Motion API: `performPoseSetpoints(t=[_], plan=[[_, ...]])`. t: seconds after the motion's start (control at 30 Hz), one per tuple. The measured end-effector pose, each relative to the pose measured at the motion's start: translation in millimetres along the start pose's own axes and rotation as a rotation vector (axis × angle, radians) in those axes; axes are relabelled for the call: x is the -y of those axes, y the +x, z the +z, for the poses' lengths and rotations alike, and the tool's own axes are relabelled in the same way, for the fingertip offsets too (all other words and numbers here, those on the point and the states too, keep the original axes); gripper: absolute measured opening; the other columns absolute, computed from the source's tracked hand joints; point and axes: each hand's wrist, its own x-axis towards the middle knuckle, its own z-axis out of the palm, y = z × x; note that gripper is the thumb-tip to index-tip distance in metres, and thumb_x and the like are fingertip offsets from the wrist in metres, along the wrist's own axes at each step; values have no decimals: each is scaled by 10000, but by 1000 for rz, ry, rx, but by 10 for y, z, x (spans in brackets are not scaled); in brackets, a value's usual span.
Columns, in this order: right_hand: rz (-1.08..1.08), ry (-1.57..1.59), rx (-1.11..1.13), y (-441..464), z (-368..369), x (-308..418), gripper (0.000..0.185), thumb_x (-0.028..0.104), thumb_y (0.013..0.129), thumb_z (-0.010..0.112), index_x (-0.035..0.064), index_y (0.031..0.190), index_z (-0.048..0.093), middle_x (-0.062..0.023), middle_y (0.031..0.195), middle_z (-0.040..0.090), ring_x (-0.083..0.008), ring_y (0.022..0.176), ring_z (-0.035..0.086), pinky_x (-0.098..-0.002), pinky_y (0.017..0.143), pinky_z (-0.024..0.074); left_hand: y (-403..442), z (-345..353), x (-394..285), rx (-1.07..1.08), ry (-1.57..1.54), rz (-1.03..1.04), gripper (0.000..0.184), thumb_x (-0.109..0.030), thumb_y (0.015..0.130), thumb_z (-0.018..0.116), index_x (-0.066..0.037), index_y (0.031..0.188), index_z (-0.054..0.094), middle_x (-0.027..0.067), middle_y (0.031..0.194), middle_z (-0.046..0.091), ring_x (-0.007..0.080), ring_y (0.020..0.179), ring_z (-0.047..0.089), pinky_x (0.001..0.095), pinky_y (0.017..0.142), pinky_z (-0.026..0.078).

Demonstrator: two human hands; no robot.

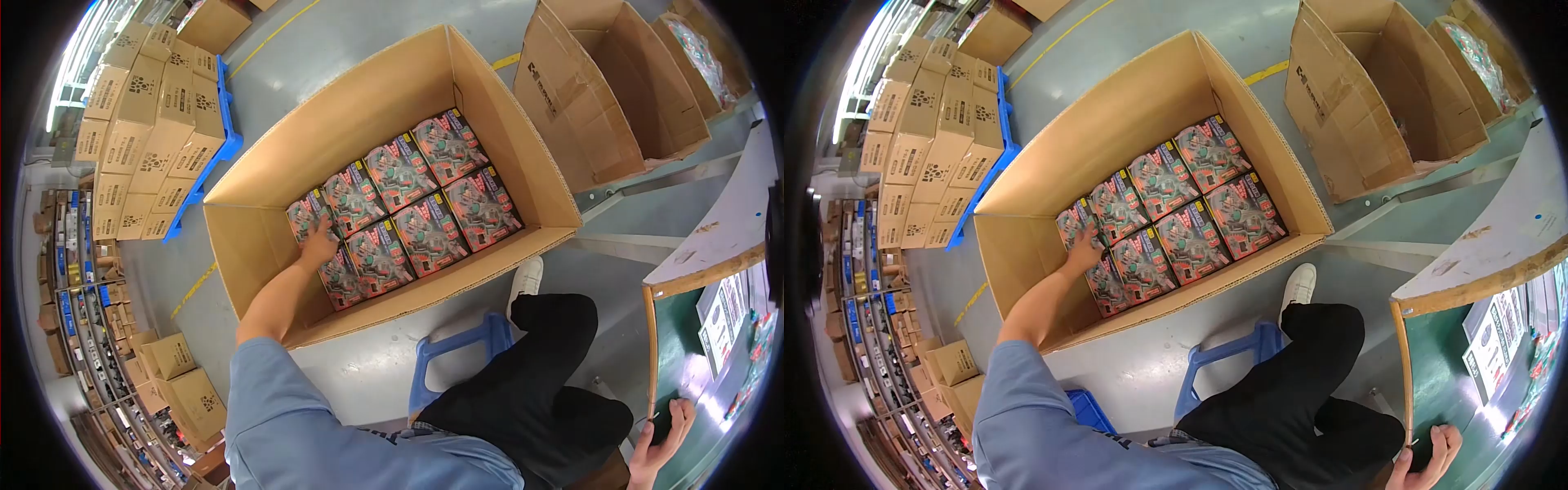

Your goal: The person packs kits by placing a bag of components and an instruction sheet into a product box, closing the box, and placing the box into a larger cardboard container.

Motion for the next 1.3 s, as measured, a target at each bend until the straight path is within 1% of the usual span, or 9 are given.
performPoseSetpoints(t=[0.33,0.43,0.6,0.73,0.83,0.9,1.0,1.1,1.3], plan=[[0,-29,10,23,-38,-12,480,215,977,628,-19,1389,546,-250,1416,507,-431,1297,511,-503,1131,365,-414,94,122,107,-73,-163,710,-153,861,616,-23,1533,424,376,1507,450,563,1336,494,511,1101,464],[13,-19,-1,18,2,30,477,212,971,629,-16,1382,546,-250,1406,509,-431,1289,513,-503,1128,366,-353,325,202,323,-93,8,578,-142,863,596,11,1417,540,353,1434,541,521,1307,542,525,1093,467],[2,2,-5,81,-24,76,485,211,940,648,-12,1361,557,-250,1378,516,-427,1266,521,-499,1122,371,-298,580,385,234,7,234,459,-164,890,581,33,1304,582,325,1322,611,485,1237,600,553,1025,509],[-33,70,-82,240,29,240,440,144,857,696,-8,1262,612,-229,1251,568,-407,1133,571,-469,1017,445,-491,-127,-58,268,164,342,384,-179,917,567,11,1245,629,293,1268,666,467,1190,636,542,1030,514],[-34,118,-114,344,-3,340,436,77,777,741,4,1198,654,-206,1170,604,-388,1047,606,-447,944,494,-337,-331,-402,294,111,362,418,-342,974,653,-64,1282,697,208,1159,745,401,1052,716,482,947,553],[-82,173,-128,414,-43,340,453,61,750,765,23,1192,675,-186,1167,620,-377,1051,620,-438,926,510,-720,-1035,-1113,215,-180,326,370,-294,1018,629,-22,1257,702,190,1038,750,276,865,720,391,812,561],[-136,188,-138,418,-170,286,467,123,764,812,59,1210,693,-137,1201,641,-338,1104,631,-440,946,526,-1392,-1701,-1979,-110,-586,415,282,-130,1057,600,30,1273,684,157,1129,738,203,991,698,350,893,551],[-181,309,-207,345,-181,167,436,169,811,818,85,1222,701,-103,1202,661,-328,1106,646,-440,957,533,-2249,-2098,-2883,-385,-527,923,180,-38,1018,591,20,1150,700,197,1124,723,311,1017,714,385,913,552],[-61,867,-330,70,-169,-124,249,137,982,712,61,1219,694,-91,1181,670,-186,1011,658,-320,867,538,-3941,-2100,-4807,-403,-483,1841,301,67,832,712,-13,1122,711,163,1113,726,370,980,707,439,872,581]])
